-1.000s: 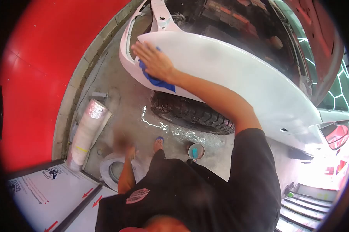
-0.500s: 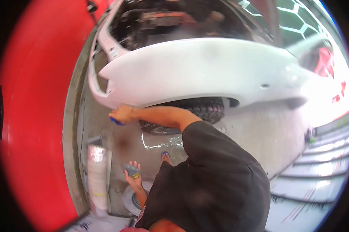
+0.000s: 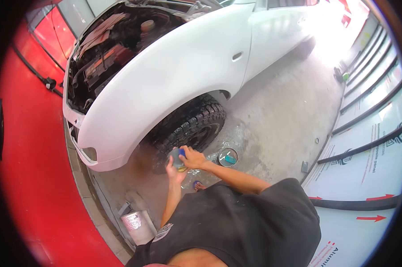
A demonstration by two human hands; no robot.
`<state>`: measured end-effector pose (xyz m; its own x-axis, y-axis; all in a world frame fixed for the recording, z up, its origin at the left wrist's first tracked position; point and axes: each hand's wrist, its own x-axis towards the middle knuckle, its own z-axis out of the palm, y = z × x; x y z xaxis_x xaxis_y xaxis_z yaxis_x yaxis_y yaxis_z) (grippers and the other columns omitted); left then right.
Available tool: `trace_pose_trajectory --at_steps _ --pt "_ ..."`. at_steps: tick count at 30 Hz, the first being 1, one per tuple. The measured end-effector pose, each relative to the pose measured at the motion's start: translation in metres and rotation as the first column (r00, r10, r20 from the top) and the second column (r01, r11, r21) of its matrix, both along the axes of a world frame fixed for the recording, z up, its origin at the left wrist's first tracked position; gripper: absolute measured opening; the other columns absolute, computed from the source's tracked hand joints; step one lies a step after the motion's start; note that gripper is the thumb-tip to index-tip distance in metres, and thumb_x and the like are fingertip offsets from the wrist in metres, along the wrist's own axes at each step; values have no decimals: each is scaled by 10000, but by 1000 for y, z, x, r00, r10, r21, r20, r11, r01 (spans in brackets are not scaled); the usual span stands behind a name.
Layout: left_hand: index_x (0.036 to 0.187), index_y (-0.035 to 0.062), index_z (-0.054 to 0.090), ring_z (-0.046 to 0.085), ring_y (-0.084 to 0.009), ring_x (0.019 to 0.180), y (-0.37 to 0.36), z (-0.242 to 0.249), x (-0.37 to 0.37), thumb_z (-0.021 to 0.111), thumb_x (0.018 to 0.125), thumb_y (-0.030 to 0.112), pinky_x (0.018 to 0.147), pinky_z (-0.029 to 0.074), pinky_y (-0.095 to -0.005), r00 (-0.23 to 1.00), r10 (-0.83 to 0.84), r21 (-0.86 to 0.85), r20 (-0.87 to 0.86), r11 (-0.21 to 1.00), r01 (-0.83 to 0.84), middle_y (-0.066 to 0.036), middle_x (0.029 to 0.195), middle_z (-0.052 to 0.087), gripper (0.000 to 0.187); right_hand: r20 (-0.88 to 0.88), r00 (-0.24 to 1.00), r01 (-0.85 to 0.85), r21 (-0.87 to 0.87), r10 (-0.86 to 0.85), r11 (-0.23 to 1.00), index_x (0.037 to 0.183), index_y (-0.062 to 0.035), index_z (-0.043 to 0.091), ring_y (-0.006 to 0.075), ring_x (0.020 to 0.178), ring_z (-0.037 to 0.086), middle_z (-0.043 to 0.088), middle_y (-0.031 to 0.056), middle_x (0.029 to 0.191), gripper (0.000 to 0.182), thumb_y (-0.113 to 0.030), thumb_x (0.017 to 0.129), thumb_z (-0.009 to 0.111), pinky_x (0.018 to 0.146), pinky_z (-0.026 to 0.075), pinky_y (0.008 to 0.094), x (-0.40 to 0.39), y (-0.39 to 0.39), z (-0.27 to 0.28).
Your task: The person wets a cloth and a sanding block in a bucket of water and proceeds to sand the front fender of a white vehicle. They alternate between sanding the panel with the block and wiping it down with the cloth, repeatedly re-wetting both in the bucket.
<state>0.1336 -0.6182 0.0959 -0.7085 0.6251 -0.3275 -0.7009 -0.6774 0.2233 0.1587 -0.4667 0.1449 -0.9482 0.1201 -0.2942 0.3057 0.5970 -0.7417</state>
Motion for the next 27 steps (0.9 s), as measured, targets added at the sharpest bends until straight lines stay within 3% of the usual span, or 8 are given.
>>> trace_pose_trajectory --at_steps 3,7,11,12,16,20,23,27 --pt "1524 221 515 511 -274 1417 61 8 -7 523 1091 382 1212 369 -511 986 -155 70 -58 985 159 -81 1506 566 462 -125 991 78 215 -52 973 1576 -57 387 482 1410 423 471 263 1494 787 -607 1024 495 1088 403 627 26 37 14" --pt "1462 192 580 601 -214 1305 116 6 -6 610 1058 369 1103 486 -448 934 -302 -195 -191 944 266 -56 1411 632 442 -267 951 253 383 -156 889 1613 -28 348 448 1437 356 479 246 1465 854 -637 1029 478 1136 312 639 48 73 -14" --pt "1386 105 616 712 -205 1090 128 2 7 743 985 336 907 596 -420 795 -581 -551 -171 726 412 -62 1243 707 480 -318 866 376 -98 -387 921 1616 -26 350 414 1311 523 468 242 1466 872 -546 984 653 1067 460 453 62 126 -30" --pt "1352 83 641 731 -182 1004 128 25 17 780 959 288 878 602 -364 762 -635 -609 -126 656 446 -57 1162 731 464 -196 862 408 -282 -468 868 1512 -28 530 323 1100 673 566 228 1382 753 -440 934 781 913 541 377 64 135 -24" --pt "1378 58 606 726 -162 972 123 -11 49 803 927 249 836 587 -343 621 -779 -730 -84 472 494 -75 1177 720 527 -157 988 -7 -121 -12 993 1040 -51 817 193 865 705 767 106 941 409 -392 828 895 779 555 350 76 166 -29" --pt "1355 54 615 731 -231 1085 105 -11 67 744 962 218 934 605 -412 689 -705 -691 -169 583 428 -107 1225 735 445 12 1000 -11 -344 16 939 968 -17 789 145 766 697 771 83 875 306 -268 834 903 706 558 328 77 172 -22" --pt "1397 13 575 708 -295 1170 84 -24 52 641 1006 268 1010 574 -470 819 -557 -159 -142 829 536 -167 1305 701 472 92 959 271 -571 -268 775 884 -34 758 126 786 697 762 45 904 236 -229 865 890 654 555 296 77 169 -21" --pt "1473 -13 503 681 -310 1221 80 4 28 619 1008 367 1057 543 -445 820 -566 -109 -85 823 557 -189 1357 665 612 152 903 356 -787 -401 504 1024 -79 687 105 778 690 741 28 932 161 -153 946 808 624 587 266 75 177 3"
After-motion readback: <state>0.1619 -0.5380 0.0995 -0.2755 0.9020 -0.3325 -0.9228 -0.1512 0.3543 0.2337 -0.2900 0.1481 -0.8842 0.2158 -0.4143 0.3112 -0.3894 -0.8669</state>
